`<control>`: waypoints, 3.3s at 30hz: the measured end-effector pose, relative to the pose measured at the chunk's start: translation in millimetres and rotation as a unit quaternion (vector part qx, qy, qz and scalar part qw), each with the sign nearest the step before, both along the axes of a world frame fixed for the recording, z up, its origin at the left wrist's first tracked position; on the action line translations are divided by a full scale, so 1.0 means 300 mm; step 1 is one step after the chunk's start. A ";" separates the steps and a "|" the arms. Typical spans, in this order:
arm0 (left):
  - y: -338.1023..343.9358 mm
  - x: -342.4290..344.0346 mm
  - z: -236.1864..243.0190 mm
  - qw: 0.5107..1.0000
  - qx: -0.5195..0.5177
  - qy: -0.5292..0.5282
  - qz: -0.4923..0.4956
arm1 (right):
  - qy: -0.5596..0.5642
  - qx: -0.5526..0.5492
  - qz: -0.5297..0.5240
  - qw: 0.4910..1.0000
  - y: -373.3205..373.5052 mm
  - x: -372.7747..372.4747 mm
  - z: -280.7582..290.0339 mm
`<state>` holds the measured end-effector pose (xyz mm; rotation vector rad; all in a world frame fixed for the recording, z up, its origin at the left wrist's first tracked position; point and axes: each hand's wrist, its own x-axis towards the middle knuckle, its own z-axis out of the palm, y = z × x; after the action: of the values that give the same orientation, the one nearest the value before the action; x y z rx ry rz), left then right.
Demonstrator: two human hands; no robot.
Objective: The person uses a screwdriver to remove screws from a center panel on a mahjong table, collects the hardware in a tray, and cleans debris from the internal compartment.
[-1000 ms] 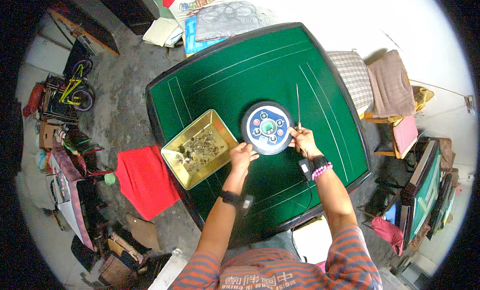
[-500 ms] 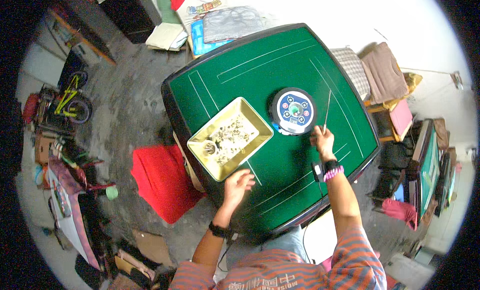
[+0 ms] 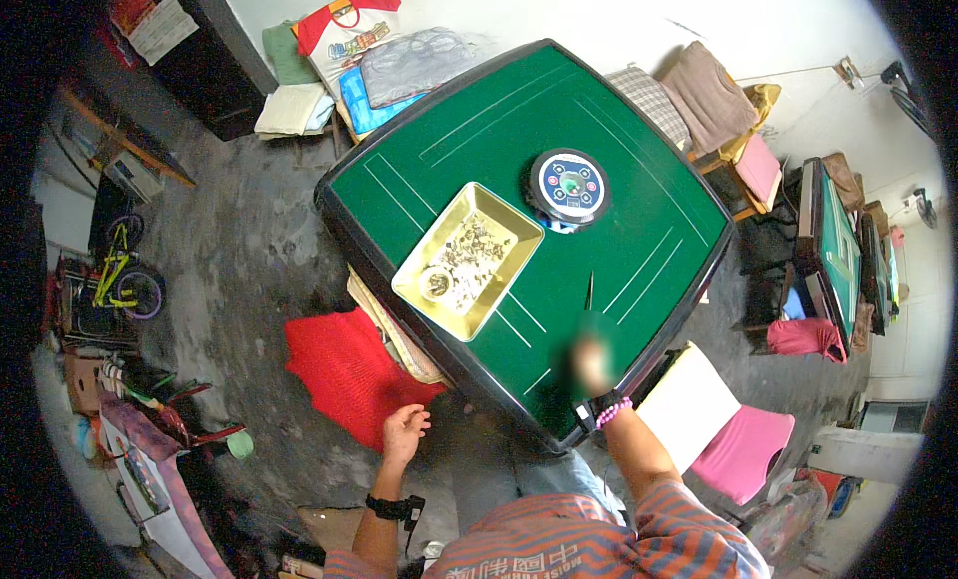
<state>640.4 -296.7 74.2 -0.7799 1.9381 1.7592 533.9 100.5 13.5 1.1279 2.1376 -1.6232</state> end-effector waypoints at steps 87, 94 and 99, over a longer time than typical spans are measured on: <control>0.075 -0.476 -0.080 0.991 0.118 0.065 -0.004 | 0.150 -0.112 0.117 0.975 -0.595 -0.363 0.069; 0.108 -0.377 0.125 0.987 0.058 0.105 -0.105 | 0.176 -0.234 0.155 0.944 -0.764 -0.289 0.228; 0.038 -0.251 0.287 0.986 0.069 0.142 -0.047 | 0.213 -0.441 0.083 0.868 -0.961 -0.105 0.413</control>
<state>565.0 -285.3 160.2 -0.3990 1.9628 2.0102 502.6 -187.8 137.5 0.2988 1.2708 -2.4985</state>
